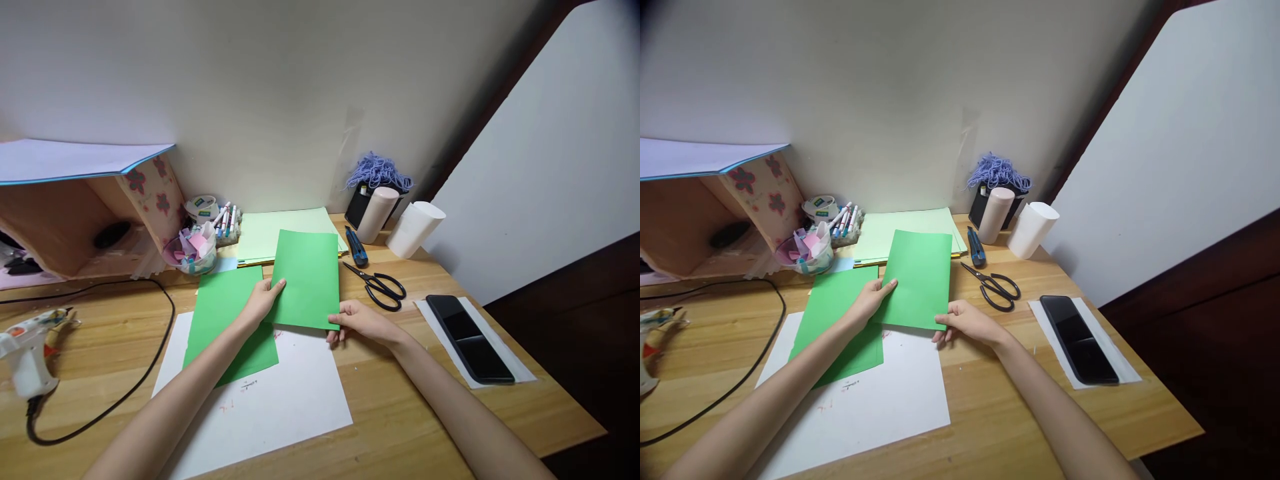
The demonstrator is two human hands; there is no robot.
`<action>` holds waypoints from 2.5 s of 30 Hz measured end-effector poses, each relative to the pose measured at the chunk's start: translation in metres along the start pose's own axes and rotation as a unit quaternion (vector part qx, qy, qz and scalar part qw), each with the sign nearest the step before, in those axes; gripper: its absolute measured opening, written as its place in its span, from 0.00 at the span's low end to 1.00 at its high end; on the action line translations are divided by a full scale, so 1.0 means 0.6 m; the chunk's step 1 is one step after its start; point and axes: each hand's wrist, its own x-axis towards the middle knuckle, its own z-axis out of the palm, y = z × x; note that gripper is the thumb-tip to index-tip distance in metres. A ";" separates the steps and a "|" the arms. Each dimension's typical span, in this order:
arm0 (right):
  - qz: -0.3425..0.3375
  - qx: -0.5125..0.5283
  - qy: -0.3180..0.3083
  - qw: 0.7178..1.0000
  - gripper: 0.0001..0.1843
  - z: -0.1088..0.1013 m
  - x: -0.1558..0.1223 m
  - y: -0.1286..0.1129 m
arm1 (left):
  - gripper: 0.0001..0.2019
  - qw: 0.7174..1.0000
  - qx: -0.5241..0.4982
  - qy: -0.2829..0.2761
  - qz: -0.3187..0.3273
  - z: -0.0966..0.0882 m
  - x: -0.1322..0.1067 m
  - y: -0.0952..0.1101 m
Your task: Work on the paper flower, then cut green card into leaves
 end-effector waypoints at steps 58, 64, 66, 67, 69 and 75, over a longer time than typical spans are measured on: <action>-0.130 0.147 0.328 0.924 0.14 -0.016 0.011 -0.014 | 0.20 0.980 0.155 -0.079 0.099 0.064 -0.049 0.003; -0.173 0.163 0.413 0.879 0.14 -0.089 -0.005 -0.018 | 0.20 0.983 0.131 -0.087 0.091 0.059 -0.038 -0.004; -0.182 0.174 0.442 0.861 0.14 -0.101 -0.007 -0.017 | 0.20 0.983 0.129 -0.091 0.089 0.058 -0.035 -0.006; -0.191 0.183 0.457 0.850 0.14 -0.104 -0.007 -0.016 | 0.20 0.984 0.126 -0.088 0.091 0.057 -0.034 -0.007; -0.214 0.202 0.476 0.829 0.13 -0.100 -0.003 -0.013 | 0.19 0.985 0.119 -0.074 0.095 0.055 -0.033 -0.008; -0.139 0.123 0.324 0.928 0.15 -0.022 0.020 -0.006 | 0.20 0.983 0.132 -0.062 0.110 0.057 -0.038 -0.009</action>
